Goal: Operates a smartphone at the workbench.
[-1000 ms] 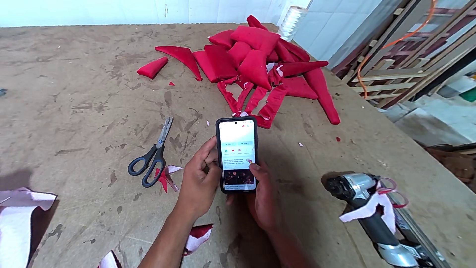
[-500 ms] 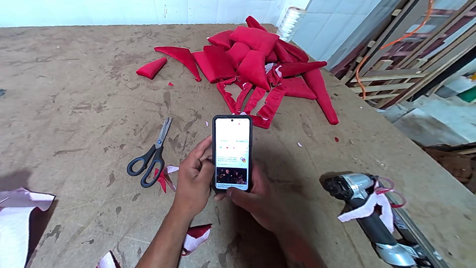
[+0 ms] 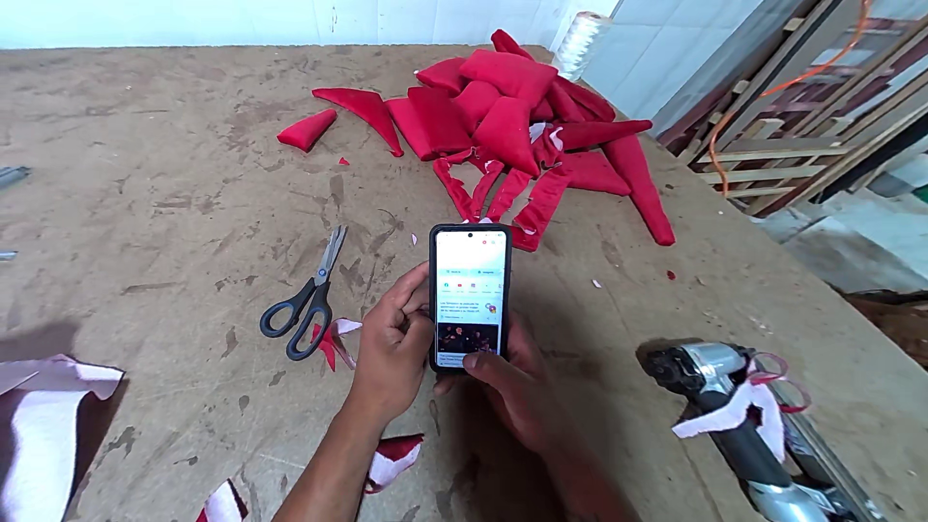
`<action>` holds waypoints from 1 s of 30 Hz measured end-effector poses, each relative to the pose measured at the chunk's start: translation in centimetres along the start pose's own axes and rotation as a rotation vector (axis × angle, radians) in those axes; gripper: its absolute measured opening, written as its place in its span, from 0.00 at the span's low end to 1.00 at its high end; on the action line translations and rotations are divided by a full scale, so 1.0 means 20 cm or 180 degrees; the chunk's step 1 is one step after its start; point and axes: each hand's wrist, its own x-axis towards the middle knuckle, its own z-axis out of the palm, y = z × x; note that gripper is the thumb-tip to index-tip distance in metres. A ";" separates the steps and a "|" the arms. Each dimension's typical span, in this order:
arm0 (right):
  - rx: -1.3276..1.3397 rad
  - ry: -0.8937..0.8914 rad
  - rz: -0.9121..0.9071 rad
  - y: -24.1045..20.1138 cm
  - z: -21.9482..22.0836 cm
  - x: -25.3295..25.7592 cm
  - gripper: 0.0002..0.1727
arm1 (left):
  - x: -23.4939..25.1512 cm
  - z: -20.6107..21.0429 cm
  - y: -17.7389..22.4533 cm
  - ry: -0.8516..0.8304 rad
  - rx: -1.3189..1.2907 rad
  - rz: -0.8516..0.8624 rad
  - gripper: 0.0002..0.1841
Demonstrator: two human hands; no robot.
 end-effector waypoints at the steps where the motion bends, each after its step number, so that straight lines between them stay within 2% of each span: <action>1: -0.0086 -0.0020 -0.0015 0.00 0.00 0.00 0.37 | 0.00 0.00 0.00 0.0005 0.0007 -0.0002 0.29; 4: -0.0387 -0.0079 0.0040 -0.03 0.02 -0.01 0.44 | 0.00 0.00 0.00 0.0007 -0.0022 0.0031 0.29; 6: -0.0419 -0.0068 0.0105 -0.04 0.02 0.00 0.44 | 0.01 0.00 0.00 0.0008 -0.0039 0.0058 0.29; 11: -0.0336 0.0114 0.0058 -0.04 0.04 0.00 0.33 | 0.00 0.00 0.00 0.0008 0.0026 0.0034 0.29; 15: -0.0306 0.0141 0.0045 -0.03 0.03 0.00 0.30 | 0.00 0.01 0.01 0.0028 0.0055 0.0011 0.29; 22: 0.0054 0.0018 -0.0058 0.01 0.00 0.00 0.33 | 0.00 0.00 0.00 0.0001 0.0063 0.0017 0.29; 30: -0.0433 -0.0046 -0.0004 -0.03 0.02 -0.01 0.45 | 0.01 -0.01 0.00 0.0014 0.0015 0.0032 0.29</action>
